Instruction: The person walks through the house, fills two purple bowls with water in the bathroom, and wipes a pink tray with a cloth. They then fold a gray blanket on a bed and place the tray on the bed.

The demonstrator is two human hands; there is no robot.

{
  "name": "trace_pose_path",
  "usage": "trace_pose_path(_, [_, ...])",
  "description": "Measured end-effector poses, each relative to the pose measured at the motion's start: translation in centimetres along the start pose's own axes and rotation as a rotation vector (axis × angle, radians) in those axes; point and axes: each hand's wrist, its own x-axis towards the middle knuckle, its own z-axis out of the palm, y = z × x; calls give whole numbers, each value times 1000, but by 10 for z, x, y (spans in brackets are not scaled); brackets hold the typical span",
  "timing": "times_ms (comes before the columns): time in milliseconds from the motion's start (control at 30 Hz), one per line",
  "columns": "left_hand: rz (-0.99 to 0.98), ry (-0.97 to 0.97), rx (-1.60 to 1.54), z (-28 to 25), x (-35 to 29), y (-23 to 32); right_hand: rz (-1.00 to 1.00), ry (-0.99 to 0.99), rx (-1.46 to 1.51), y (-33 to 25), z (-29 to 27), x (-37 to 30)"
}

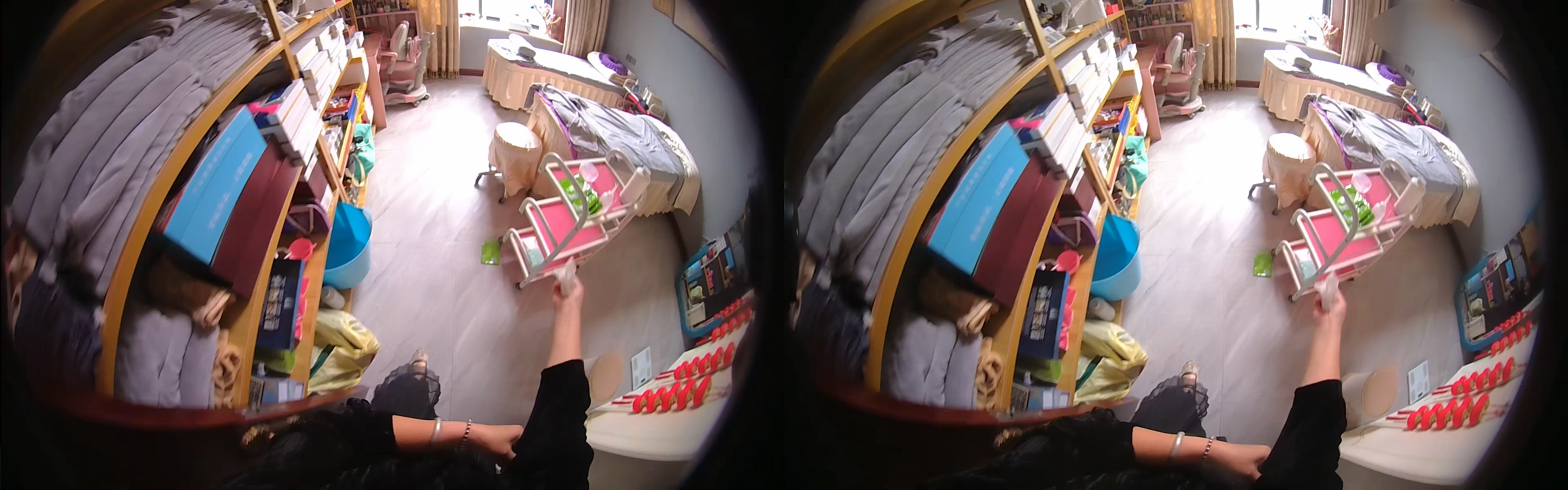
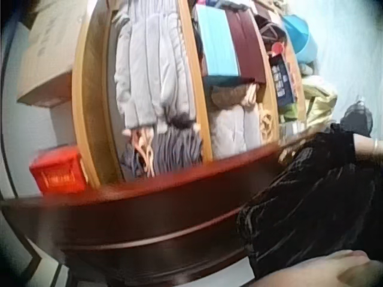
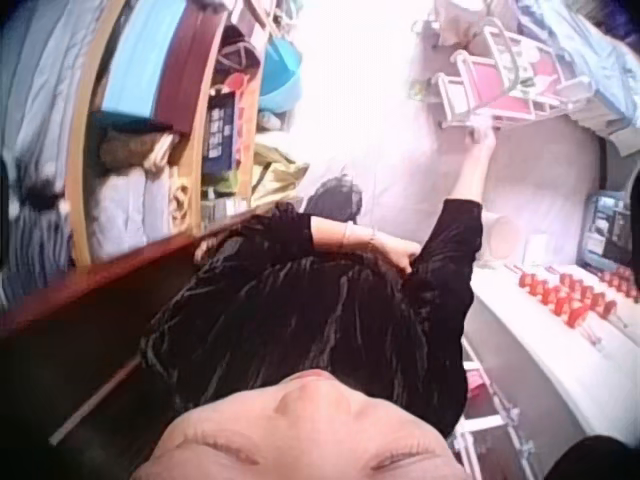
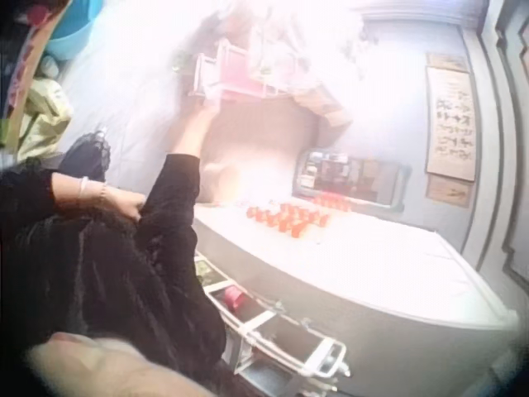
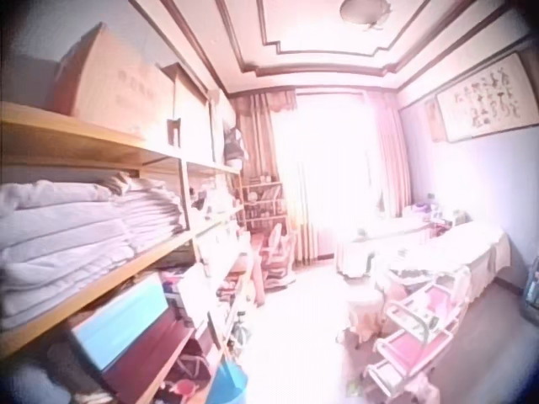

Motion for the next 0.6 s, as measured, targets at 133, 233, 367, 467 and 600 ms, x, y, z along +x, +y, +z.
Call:
trace_pose_path(133, [-130,-124,-122,-56,-32,139,75,503,118,24,-72,18])
trace_pose_path(233, [-220,-229,522,-117,1,120,259,428,50,37,-115,13])
trace_pose_path(367, [163,-369,363,-182,32,125,249,679,-168,50,-162,11])
trace_pose_path(467, [-92,-218,139,-260,14,189,285,852,-578,48,-120,39])
trace_pose_path(600, [-164,378,99,-395,4,225,346,766,-647,55,-134,143])
